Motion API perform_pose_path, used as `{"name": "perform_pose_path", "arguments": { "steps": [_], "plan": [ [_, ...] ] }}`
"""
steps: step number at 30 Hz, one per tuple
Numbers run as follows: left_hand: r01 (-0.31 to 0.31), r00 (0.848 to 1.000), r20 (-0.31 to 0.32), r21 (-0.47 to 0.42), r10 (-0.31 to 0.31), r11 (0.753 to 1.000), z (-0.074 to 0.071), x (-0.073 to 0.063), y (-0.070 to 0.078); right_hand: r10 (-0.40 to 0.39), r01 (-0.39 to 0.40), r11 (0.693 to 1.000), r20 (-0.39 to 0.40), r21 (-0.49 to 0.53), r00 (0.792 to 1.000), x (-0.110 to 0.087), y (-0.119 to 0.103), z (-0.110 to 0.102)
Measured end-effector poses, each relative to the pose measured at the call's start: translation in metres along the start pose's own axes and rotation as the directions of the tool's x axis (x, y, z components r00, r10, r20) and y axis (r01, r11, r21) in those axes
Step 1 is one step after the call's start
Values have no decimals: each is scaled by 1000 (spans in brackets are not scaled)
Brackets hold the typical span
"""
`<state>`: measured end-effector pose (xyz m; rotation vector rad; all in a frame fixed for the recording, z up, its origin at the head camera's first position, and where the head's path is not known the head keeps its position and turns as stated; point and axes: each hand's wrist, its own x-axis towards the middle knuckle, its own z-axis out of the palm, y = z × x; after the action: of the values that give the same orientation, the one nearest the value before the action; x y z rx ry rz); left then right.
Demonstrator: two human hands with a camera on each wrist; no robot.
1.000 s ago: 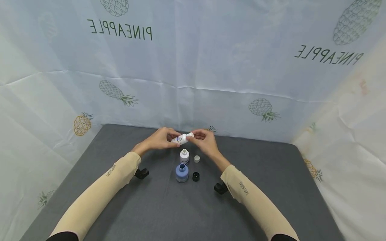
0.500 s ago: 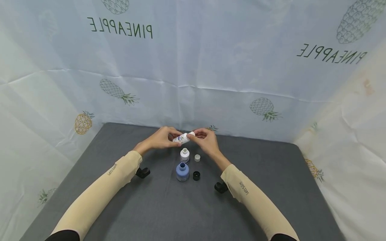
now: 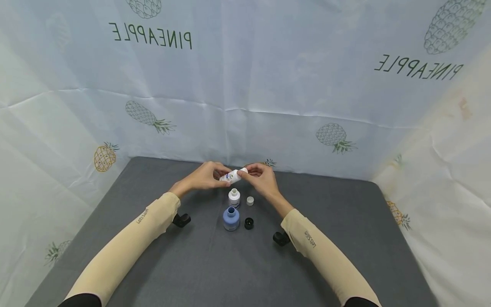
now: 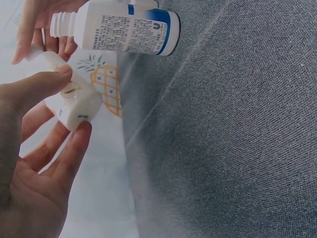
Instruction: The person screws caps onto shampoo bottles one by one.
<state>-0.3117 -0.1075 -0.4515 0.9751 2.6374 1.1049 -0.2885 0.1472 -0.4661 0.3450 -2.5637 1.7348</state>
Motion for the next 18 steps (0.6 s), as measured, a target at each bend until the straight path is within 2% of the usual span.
{"name": "perform_pose_path", "arguments": {
  "steps": [3, 7, 12, 18],
  "plan": [
    [-2, 1000, -2, 3, 2, 1000, -1, 0, 0, -18, 18, 1000, 11, 17, 1000, 0, 0, -1],
    [4, 1000, 0, 0, -4, 1000, -1, -1, -1, -71, 63, 992, 66, 109, 995, -2, -1, -4],
    [11, 1000, 11, -6, -11, 1000, -1, -1, -1, -187, 154, 966, 150, 208, 971, -2, 2, -10],
    [15, 1000, 14, -9, -15, 1000, -1, -2, 0, -259, 220, 953, 182, 210, 949, 0, 2, -11]
  ]
}}
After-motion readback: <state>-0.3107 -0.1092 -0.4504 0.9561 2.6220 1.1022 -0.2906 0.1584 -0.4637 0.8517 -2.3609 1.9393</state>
